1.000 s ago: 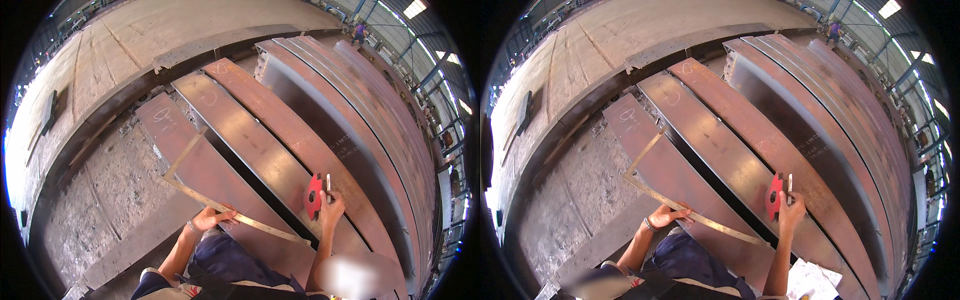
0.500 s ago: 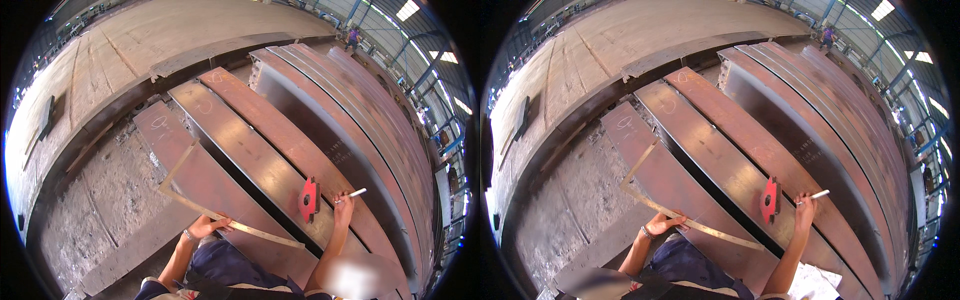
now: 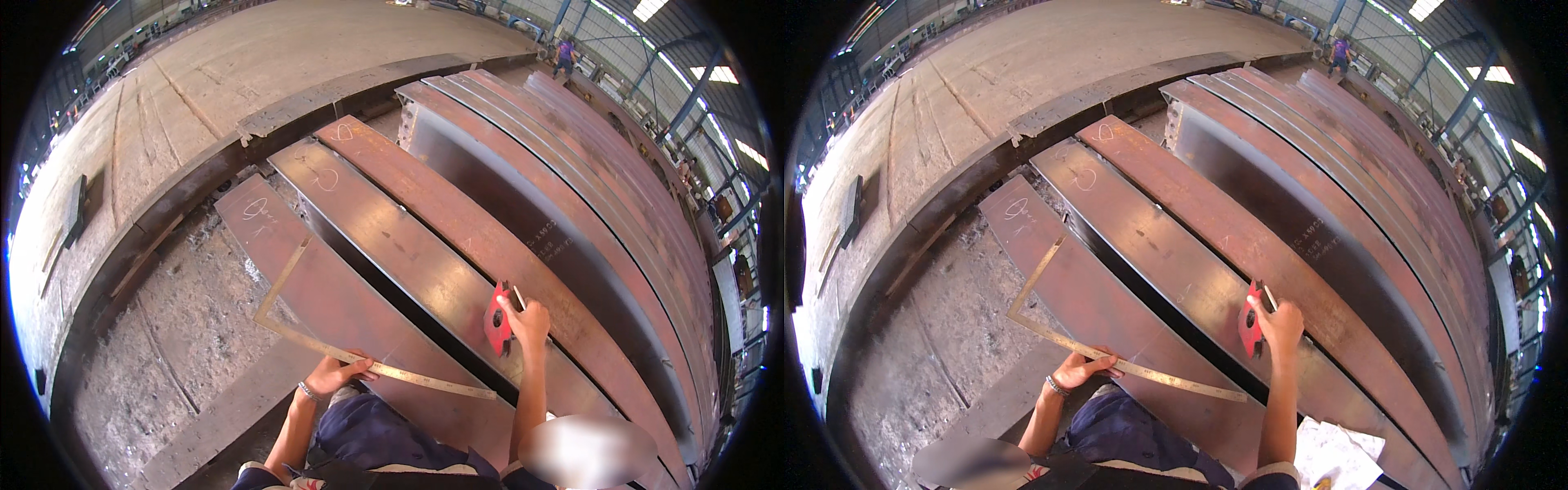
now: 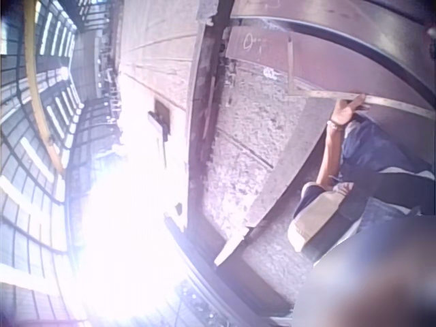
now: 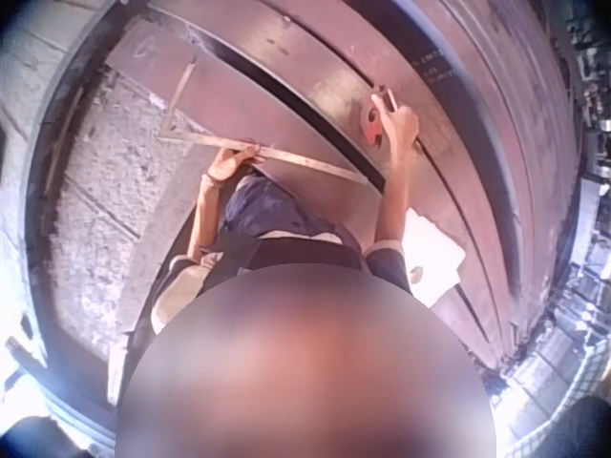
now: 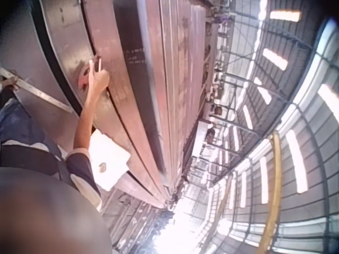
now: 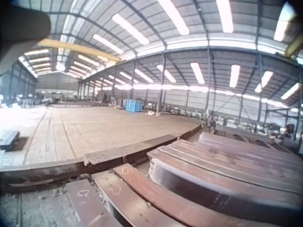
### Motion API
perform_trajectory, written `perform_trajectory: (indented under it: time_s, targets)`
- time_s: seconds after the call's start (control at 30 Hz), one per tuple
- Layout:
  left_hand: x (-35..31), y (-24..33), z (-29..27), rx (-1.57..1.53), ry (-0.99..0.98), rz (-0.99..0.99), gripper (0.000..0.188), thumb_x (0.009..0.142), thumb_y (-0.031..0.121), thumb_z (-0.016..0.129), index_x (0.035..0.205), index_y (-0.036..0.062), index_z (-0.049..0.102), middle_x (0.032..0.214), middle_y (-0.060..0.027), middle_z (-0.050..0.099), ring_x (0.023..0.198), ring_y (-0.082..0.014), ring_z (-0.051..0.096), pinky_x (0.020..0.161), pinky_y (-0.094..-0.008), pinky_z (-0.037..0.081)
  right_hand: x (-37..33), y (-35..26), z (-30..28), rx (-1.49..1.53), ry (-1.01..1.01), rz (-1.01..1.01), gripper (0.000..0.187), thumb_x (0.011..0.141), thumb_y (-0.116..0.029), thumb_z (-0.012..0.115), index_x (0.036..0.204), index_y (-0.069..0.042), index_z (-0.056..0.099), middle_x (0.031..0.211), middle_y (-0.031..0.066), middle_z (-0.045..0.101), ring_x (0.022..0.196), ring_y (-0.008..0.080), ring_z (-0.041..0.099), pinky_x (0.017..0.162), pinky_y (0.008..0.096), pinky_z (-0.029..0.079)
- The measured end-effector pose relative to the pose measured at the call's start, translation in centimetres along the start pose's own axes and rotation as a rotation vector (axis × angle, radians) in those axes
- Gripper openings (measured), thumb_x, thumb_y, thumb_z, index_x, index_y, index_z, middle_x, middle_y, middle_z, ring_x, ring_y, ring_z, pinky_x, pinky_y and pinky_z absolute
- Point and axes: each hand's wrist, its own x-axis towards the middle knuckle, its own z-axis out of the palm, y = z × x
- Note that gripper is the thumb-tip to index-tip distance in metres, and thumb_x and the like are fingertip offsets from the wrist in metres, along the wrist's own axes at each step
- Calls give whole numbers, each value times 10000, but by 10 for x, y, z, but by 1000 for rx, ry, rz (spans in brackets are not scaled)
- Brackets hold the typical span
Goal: The person measures several large metal beams with a tape measure and marks them with a white marker. They then use a square ruler to draw perpendicular lines on the beams. The person repeats this process on multiple beams.
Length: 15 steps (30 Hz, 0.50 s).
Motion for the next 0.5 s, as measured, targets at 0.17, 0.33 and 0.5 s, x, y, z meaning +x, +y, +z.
perform_trajectory:
  time_s: [0.17, 0.33, 0.5]
  targets:
    - [-2, -4, 3, -33, -24, 4, 274, 1019, 175, 636, 1087, -89, 670, 1034, -170, 725, 939, -228, 735, 826, -313, 605, -12, 1, 7, 94, -13, 6, 441, 802, -413, 806, 710, 5, 696, 617, 200, 642, 615, 388, 658, 630, 473, 498]
    - [1, -7, 3, -15, 7, -13, 241, 1009, 155, 644, 1083, -72, 675, 1019, -169, 726, 919, -250, 741, 833, -342, 612, -68, 28, 0, 265, 18, -14, 399, 789, -349, 833, 708, -2, 653, 579, 163, 570, 525, 303, 542, 560, 433, 431]
    - [8, -5, 2, -4, -29, -37, 282, 1006, 182, 658, 1098, -83, 668, 1020, -181, 726, 923, -241, 740, 823, -324, 609, -101, 36, 6, 443, 159, -22, 350, 793, -243, 840, 716, -2, 598, 597, 156, 509, 525, 267, 444, 535, 420, 385]
